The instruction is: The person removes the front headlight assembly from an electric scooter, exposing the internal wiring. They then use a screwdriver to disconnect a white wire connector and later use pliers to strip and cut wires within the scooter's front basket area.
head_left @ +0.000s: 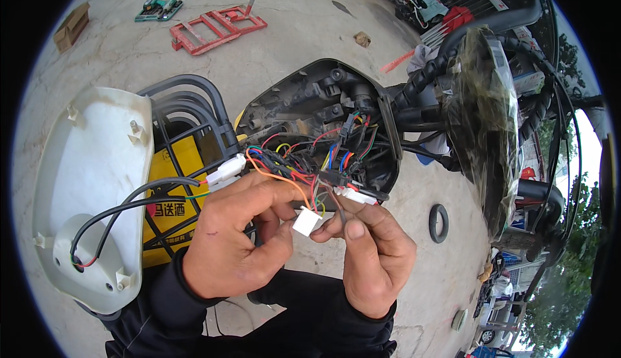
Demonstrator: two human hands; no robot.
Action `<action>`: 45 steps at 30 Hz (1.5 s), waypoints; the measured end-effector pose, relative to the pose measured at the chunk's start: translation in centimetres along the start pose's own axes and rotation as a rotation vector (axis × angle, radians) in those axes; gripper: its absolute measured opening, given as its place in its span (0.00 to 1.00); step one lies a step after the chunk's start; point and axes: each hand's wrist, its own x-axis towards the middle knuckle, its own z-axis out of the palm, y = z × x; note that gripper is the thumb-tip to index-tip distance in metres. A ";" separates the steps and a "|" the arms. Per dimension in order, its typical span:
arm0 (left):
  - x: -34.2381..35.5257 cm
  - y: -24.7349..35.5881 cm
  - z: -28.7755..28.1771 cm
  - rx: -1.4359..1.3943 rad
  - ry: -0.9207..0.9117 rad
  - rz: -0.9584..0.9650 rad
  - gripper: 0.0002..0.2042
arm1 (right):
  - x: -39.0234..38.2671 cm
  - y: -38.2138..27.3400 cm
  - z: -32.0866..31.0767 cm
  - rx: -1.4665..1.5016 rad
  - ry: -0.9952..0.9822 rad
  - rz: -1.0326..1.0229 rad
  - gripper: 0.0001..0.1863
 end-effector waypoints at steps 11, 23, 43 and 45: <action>0.0 -0.9 0.0 0.046 -0.052 0.183 0.19 | 0.1 0.7 1.0 -0.296 0.099 -0.107 0.13; -0.1 -0.8 0.1 0.058 -0.054 0.275 0.21 | 1.1 1.0 0.9 -0.684 0.214 -0.406 0.07; -2.8 6.5 0.9 0.419 0.156 0.458 0.17 | 1.4 -0.3 -1.3 0.013 0.142 -0.175 0.09; -1.2 6.4 1.0 0.421 0.181 0.457 0.18 | 1.4 0.2 -1.6 0.024 0.107 -0.192 0.09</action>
